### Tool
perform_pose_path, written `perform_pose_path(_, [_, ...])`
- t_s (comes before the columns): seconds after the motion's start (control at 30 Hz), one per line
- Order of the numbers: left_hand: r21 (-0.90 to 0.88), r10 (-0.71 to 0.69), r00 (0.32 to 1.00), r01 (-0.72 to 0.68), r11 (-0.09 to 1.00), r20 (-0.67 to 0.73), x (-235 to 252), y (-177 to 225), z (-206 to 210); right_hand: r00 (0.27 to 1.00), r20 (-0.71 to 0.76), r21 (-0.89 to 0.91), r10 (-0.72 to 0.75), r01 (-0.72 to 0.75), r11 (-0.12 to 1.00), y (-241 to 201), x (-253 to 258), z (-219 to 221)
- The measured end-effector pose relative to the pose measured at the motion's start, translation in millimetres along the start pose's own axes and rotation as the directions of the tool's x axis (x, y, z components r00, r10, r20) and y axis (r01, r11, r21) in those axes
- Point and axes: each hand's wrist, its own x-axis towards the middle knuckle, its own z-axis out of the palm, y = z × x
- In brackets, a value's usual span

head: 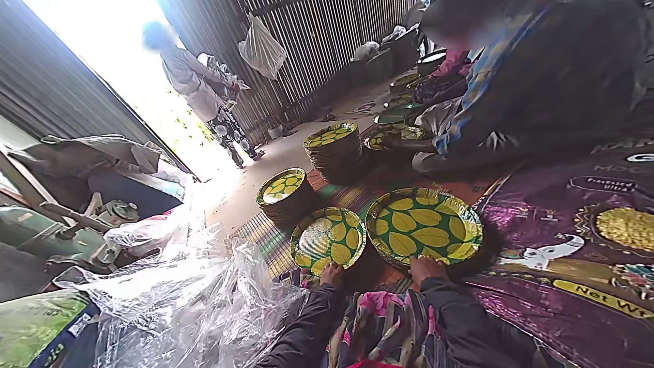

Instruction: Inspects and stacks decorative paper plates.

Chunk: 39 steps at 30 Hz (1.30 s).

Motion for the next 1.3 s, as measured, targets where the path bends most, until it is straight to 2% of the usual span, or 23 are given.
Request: perform_pose_path(1.3, [0.043, -0.019, 0.999, 0.017, 0.999, 0.043, -5.1, 6.4, -3.6, 1.000, -0.008, -0.027, 0.005, -0.005, 1.000, -2.6, -2.9, -0.5])
